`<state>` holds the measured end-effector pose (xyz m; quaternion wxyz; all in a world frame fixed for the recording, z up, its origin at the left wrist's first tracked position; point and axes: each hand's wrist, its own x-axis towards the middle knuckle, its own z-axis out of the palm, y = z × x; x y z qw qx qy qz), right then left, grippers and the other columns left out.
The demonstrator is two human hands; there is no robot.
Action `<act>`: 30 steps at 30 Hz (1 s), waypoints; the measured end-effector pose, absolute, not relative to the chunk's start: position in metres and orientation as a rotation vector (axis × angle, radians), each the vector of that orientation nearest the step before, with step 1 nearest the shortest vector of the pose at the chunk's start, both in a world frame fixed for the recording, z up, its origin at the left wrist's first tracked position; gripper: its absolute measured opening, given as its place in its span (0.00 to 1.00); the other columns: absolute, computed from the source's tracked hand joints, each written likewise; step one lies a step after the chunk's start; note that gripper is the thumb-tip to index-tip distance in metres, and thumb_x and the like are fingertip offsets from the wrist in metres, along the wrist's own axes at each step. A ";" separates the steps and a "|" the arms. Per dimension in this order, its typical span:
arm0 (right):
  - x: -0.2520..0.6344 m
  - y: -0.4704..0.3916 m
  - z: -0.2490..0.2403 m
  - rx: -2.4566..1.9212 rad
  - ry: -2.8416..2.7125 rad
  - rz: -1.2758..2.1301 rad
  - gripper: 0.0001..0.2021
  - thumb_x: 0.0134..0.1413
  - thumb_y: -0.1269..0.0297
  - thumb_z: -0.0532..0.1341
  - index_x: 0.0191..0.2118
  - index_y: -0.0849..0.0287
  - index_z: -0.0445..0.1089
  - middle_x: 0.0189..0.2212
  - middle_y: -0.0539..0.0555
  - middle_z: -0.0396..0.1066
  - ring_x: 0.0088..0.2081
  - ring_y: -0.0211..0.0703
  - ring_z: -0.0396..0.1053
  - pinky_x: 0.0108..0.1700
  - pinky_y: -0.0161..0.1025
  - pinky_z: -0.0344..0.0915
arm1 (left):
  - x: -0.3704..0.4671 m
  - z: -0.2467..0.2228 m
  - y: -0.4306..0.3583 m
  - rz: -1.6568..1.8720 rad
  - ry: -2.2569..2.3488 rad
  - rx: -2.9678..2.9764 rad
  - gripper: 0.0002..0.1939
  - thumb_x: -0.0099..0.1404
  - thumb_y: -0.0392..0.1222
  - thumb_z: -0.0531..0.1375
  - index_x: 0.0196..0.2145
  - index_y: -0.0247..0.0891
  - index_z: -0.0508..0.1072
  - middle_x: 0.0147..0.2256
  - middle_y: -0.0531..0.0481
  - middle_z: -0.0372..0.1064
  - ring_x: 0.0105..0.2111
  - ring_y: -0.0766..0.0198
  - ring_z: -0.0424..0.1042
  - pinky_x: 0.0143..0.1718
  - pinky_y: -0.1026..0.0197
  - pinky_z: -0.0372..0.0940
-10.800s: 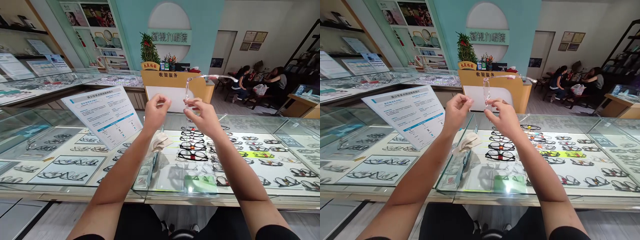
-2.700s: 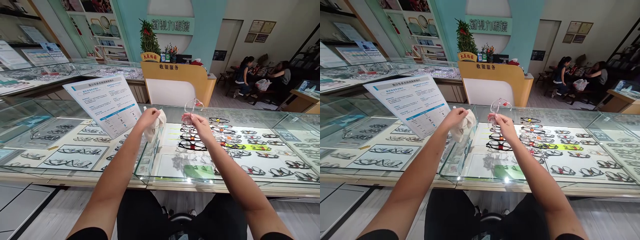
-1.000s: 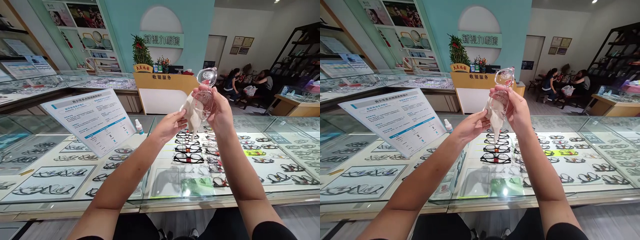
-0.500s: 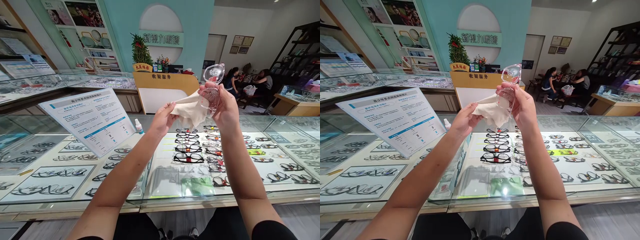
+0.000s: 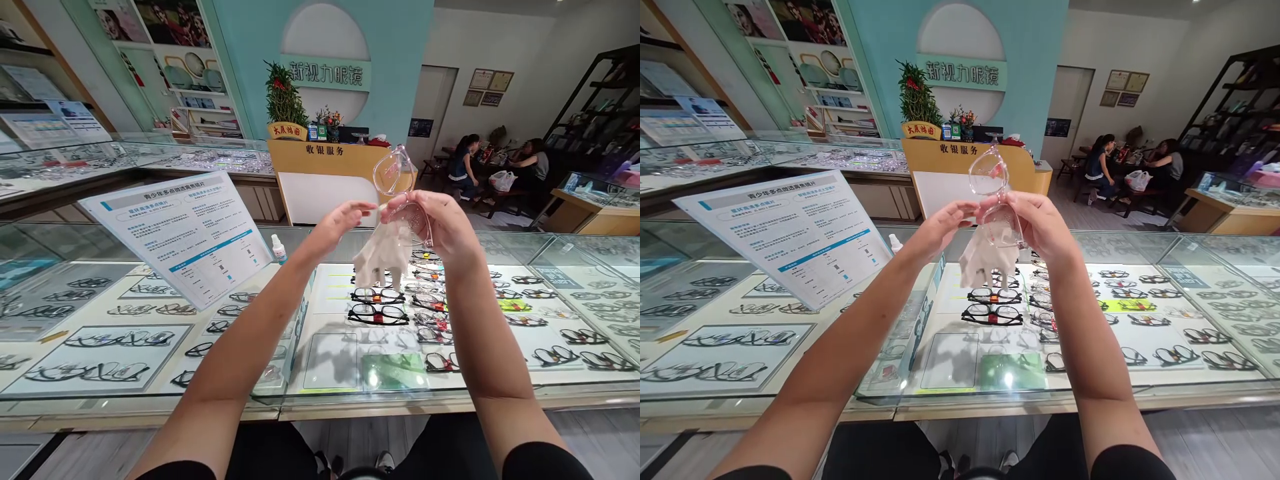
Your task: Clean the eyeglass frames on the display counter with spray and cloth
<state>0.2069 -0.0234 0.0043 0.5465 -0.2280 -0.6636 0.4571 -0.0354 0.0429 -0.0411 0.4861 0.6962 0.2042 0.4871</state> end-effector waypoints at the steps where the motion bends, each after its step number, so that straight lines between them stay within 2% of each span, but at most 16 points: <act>1: 0.206 -0.022 0.003 -0.532 -1.588 1.104 0.20 0.64 0.41 0.72 0.44 0.53 0.87 0.42 0.57 0.87 0.53 0.56 0.85 0.54 0.52 0.84 | -0.033 -0.039 0.037 1.129 0.468 1.707 0.28 0.65 0.69 0.73 0.49 0.42 0.84 0.52 0.43 0.80 0.54 0.55 0.76 0.58 0.56 0.66; 3: 0.205 -0.021 0.001 -0.506 -1.612 1.134 0.19 0.63 0.41 0.72 0.43 0.53 0.88 0.41 0.57 0.88 0.52 0.57 0.86 0.53 0.52 0.84 | -0.029 -0.033 0.026 1.044 0.471 1.706 0.29 0.62 0.69 0.75 0.41 0.40 0.82 0.42 0.46 0.78 0.45 0.58 0.75 0.51 0.57 0.67; 5: 0.204 -0.020 0.000 -0.479 -1.641 1.154 0.20 0.63 0.41 0.73 0.43 0.53 0.88 0.41 0.58 0.88 0.53 0.57 0.85 0.53 0.53 0.84 | -0.028 -0.028 0.016 0.995 0.491 1.696 0.30 0.59 0.69 0.77 0.35 0.39 0.77 0.34 0.51 0.72 0.36 0.63 0.70 0.42 0.60 0.64; 8: 0.203 -0.021 0.001 -0.483 -1.678 1.147 0.21 0.65 0.41 0.72 0.45 0.54 0.89 0.41 0.59 0.88 0.54 0.57 0.85 0.52 0.51 0.84 | -0.030 -0.022 0.008 0.948 0.505 1.688 0.33 0.56 0.68 0.79 0.30 0.39 0.69 0.29 0.55 0.64 0.29 0.68 0.62 0.31 0.62 0.55; 10: 0.203 -0.021 0.001 -0.501 -1.692 1.130 0.21 0.66 0.40 0.71 0.45 0.54 0.89 0.41 0.58 0.88 0.53 0.56 0.85 0.51 0.48 0.83 | -0.033 -0.019 0.006 0.924 0.524 1.699 0.33 0.57 0.67 0.79 0.29 0.39 0.69 0.28 0.55 0.63 0.28 0.68 0.61 0.29 0.62 0.53; 14: 0.204 -0.021 0.002 -0.526 -1.721 1.106 0.21 0.67 0.39 0.70 0.45 0.52 0.89 0.40 0.57 0.88 0.53 0.54 0.85 0.53 0.48 0.82 | -0.037 -0.017 0.005 0.924 0.598 1.671 0.30 0.60 0.69 0.76 0.37 0.39 0.78 0.32 0.51 0.70 0.28 0.67 0.67 0.29 0.62 0.58; 17: 0.203 -0.021 0.001 -0.516 -1.751 1.108 0.21 0.68 0.40 0.69 0.45 0.52 0.89 0.41 0.57 0.87 0.54 0.54 0.84 0.55 0.49 0.82 | -0.038 -0.015 0.003 0.910 0.615 1.646 0.29 0.61 0.69 0.75 0.38 0.39 0.79 0.32 0.51 0.72 0.29 0.66 0.67 0.29 0.62 0.59; 23: 0.197 -0.025 0.002 -0.499 -1.774 1.115 0.22 0.69 0.40 0.68 0.47 0.53 0.90 0.41 0.57 0.87 0.53 0.54 0.84 0.58 0.51 0.81 | -0.041 -0.016 0.005 0.921 0.594 1.673 0.19 0.65 0.58 0.74 0.35 0.40 0.78 0.32 0.52 0.70 0.31 0.65 0.66 0.32 0.61 0.60; 26: 0.195 -0.023 0.001 -0.495 -1.771 1.105 0.21 0.70 0.40 0.68 0.48 0.51 0.90 0.41 0.56 0.87 0.51 0.52 0.84 0.56 0.48 0.80 | -0.042 -0.017 0.007 0.917 0.637 1.607 0.14 0.65 0.52 0.72 0.34 0.41 0.77 0.30 0.53 0.68 0.29 0.65 0.66 0.32 0.61 0.60; 30: 0.193 -0.020 -0.003 -0.457 -1.804 1.129 0.20 0.71 0.41 0.68 0.49 0.50 0.89 0.43 0.55 0.88 0.49 0.49 0.84 0.56 0.46 0.79 | -0.040 -0.018 0.006 0.896 0.690 1.561 0.13 0.67 0.54 0.70 0.38 0.42 0.80 0.35 0.50 0.76 0.33 0.61 0.73 0.34 0.60 0.63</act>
